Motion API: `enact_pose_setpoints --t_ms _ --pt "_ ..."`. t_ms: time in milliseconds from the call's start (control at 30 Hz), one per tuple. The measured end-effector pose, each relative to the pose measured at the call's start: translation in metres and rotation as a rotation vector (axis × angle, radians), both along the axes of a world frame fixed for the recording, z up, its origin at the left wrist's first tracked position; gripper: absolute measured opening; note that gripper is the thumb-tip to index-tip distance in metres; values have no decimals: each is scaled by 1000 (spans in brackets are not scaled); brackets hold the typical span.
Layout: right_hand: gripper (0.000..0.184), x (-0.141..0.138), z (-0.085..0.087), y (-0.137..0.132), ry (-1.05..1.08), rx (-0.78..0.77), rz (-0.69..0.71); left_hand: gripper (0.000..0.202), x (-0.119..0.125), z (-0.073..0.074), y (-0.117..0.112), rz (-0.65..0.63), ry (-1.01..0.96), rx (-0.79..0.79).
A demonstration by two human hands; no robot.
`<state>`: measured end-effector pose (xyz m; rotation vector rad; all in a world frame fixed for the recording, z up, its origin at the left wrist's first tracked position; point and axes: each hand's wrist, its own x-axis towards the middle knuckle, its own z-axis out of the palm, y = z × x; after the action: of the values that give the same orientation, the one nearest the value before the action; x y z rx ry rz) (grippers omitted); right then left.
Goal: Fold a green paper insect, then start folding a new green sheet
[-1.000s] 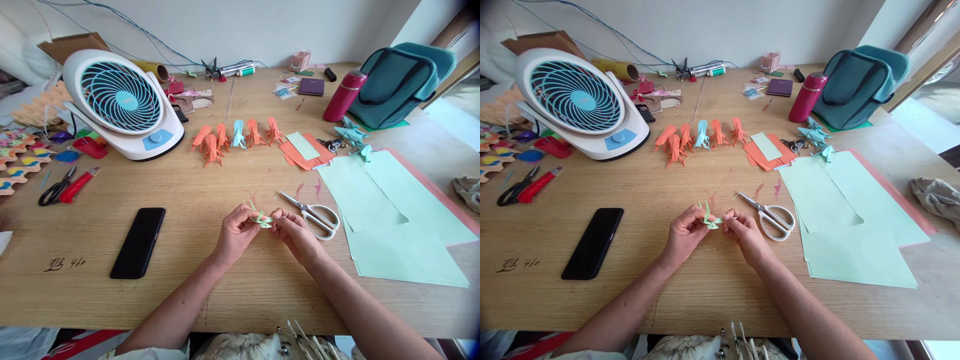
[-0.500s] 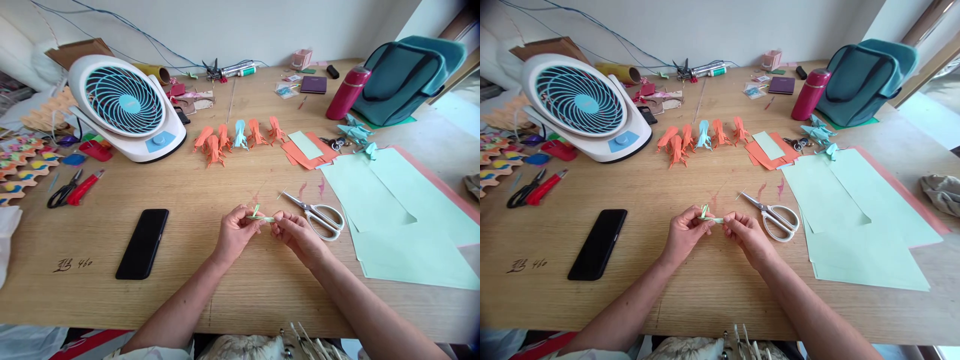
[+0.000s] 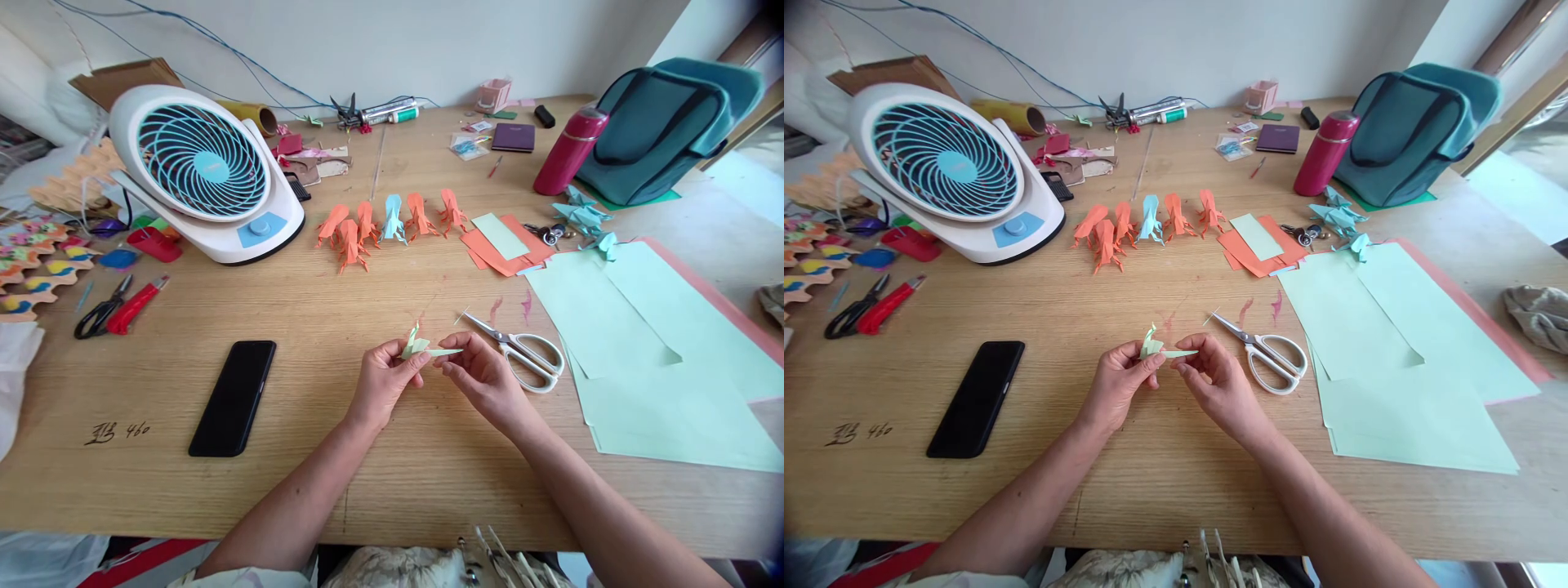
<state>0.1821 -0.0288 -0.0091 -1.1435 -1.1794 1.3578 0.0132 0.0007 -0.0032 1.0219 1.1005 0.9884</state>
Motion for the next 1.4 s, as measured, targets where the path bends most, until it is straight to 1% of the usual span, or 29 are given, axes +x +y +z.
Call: enact_pose_setpoints --t_ms 100,200,300,400,567,800,933,1167,1400 --pt "16 -2 -1 -2 -150 128 -54 29 1 0 -1 -16 -42 -49" --pt "6 -3 1 -3 -282 216 -84 32 2 1 -2 -28 -81 -106" --pt "7 -3 5 -2 -345 289 -110 35 3 2 -4 -36 -99 -139" --pt "9 -2 8 -2 -389 376 -120 37 5 3 -5 -38 -109 -141" --pt "13 -1 6 -3 -460 507 -157 38 5 5 -6 -55 -117 -144" --pt "17 -1 5 -4 -545 603 -228 39 7 7 -9 -49 -170 -156" --pt "21 -2 5 -4 -563 676 -257 36 7 8 -10 -60 -192 -152" --pt "25 1 2 -3 -566 694 -230 37 6 8 -9 -59 -158 -135" --pt "29 8 -1 -1 -639 757 -173 35 6 6 -8 -49 -114 -116"
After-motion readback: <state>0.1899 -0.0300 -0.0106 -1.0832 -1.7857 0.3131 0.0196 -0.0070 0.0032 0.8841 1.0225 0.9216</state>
